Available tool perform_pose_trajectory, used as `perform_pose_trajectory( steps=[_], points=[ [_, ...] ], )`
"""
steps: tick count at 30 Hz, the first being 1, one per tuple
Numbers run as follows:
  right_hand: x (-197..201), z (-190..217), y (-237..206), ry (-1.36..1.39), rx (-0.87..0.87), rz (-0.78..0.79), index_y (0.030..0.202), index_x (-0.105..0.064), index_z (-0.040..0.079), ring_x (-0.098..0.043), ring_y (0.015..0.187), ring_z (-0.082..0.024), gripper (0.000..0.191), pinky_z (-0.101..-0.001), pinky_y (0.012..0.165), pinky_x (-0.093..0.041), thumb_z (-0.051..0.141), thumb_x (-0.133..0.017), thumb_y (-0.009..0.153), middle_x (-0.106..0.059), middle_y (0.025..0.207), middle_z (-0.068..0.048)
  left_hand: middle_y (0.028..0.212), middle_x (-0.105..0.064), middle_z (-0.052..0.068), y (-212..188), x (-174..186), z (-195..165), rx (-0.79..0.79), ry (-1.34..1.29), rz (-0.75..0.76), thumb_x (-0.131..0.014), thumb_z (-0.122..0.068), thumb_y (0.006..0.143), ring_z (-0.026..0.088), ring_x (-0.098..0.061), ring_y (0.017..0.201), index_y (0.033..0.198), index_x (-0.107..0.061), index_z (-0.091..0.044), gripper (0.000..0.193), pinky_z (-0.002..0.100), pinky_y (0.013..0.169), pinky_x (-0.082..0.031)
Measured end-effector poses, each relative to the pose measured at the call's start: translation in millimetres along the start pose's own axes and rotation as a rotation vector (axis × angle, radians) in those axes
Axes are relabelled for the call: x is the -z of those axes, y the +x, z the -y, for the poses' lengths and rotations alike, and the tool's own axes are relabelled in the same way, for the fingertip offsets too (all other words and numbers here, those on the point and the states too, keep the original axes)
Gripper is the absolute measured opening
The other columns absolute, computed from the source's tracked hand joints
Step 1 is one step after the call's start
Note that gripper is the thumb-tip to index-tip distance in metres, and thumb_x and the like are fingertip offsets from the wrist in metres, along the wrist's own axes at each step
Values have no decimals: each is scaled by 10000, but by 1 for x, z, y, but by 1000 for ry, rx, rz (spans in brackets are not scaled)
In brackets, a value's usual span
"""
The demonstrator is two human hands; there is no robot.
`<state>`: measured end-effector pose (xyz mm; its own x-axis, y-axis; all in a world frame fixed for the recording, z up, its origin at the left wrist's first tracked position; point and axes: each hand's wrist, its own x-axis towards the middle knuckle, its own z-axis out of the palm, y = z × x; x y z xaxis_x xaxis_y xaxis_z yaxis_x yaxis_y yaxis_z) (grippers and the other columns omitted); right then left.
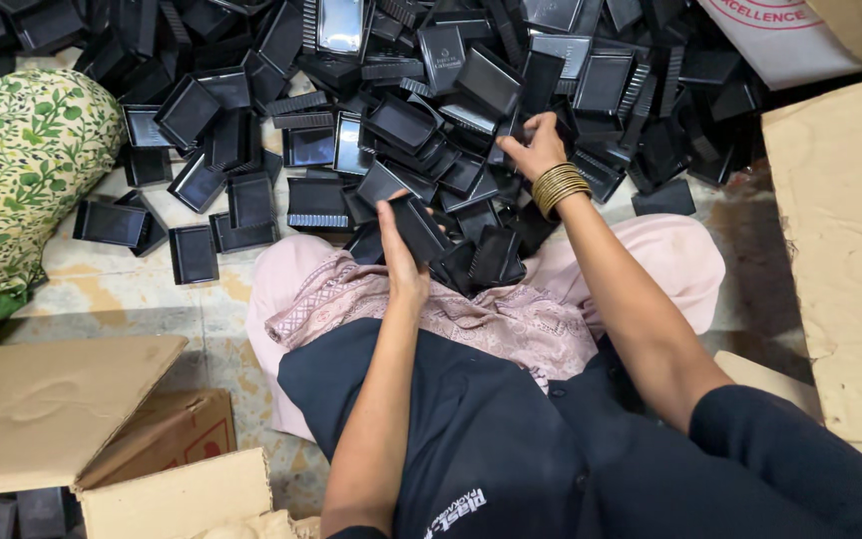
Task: The person sits on the floor among a large pile of black plastic boxes, picks up individual boxes by hand, opens and closes them, and stacks or sets them aside while sorting through the pile. Another worker nearby handles boxes from the same pile.
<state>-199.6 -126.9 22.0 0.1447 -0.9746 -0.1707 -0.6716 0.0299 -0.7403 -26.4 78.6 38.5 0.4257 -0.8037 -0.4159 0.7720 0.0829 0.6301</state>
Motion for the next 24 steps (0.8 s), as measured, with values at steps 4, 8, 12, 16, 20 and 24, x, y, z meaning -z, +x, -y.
perform_pose_trajectory(
  steps=[4, 8, 12, 16, 20, 24],
  points=[
    [17, -20, -18, 705, -193, 307, 1316, -347, 81, -595, 854, -213, 651, -380, 736, -515, 184, -807, 867, -633, 1023, -108, 978, -648, 100, 0, -3, 3, 12, 147, 26, -540, -491, 1000, 189, -683, 742, 1317, -518, -127, 483, 342, 636, -604],
    [39, -28, -68, 459, 5, 371, 1436, -393, 86, -672, 1014, -180, 703, -350, 862, -566, 211, -808, 882, -636, 1177, -112, 999, -648, 92, -8, -12, 4, 9, 248, 95, -564, -469, 1013, 156, -666, 738, 1336, -536, -116, 480, 299, 625, -593],
    [47, -11, -107, 314, 206, 417, 1519, -382, 80, -639, 1091, -192, 762, -357, 934, -568, 201, -810, 900, -576, 1268, -162, 1064, -613, 70, -21, -23, 11, -80, 505, 284, -644, -422, 995, 138, -632, 772, 1420, -515, -116, 539, 278, 641, -556],
    [51, 18, -138, 471, 243, 531, 1537, -384, 84, -647, 1144, -197, 755, -357, 976, -558, 151, -793, 907, -625, 1285, -163, 1101, -622, 72, -22, -25, 15, -137, 706, 347, -579, -511, 948, 125, -616, 769, 1477, -446, -137, 662, 275, 617, -539],
    [48, 47, -158, 484, 295, 375, 1512, -423, 72, -699, 1167, -211, 727, -351, 985, -574, 162, -810, 904, -668, 1309, -153, 1147, -628, 90, -15, -17, 19, 18, 285, 291, -414, -587, 1058, 147, -646, 871, 1507, -470, -120, 650, 291, 763, -562],
    [38, 67, -171, 343, 254, 329, 1526, -465, 92, -706, 1134, -220, 802, -357, 923, -614, 207, -847, 830, -679, 1287, -140, 1312, -639, 124, -12, -12, 30, -26, 174, 356, -354, -577, 1085, 178, -668, 1128, 1494, -476, -61, 670, 325, 984, -552]
  ],
)
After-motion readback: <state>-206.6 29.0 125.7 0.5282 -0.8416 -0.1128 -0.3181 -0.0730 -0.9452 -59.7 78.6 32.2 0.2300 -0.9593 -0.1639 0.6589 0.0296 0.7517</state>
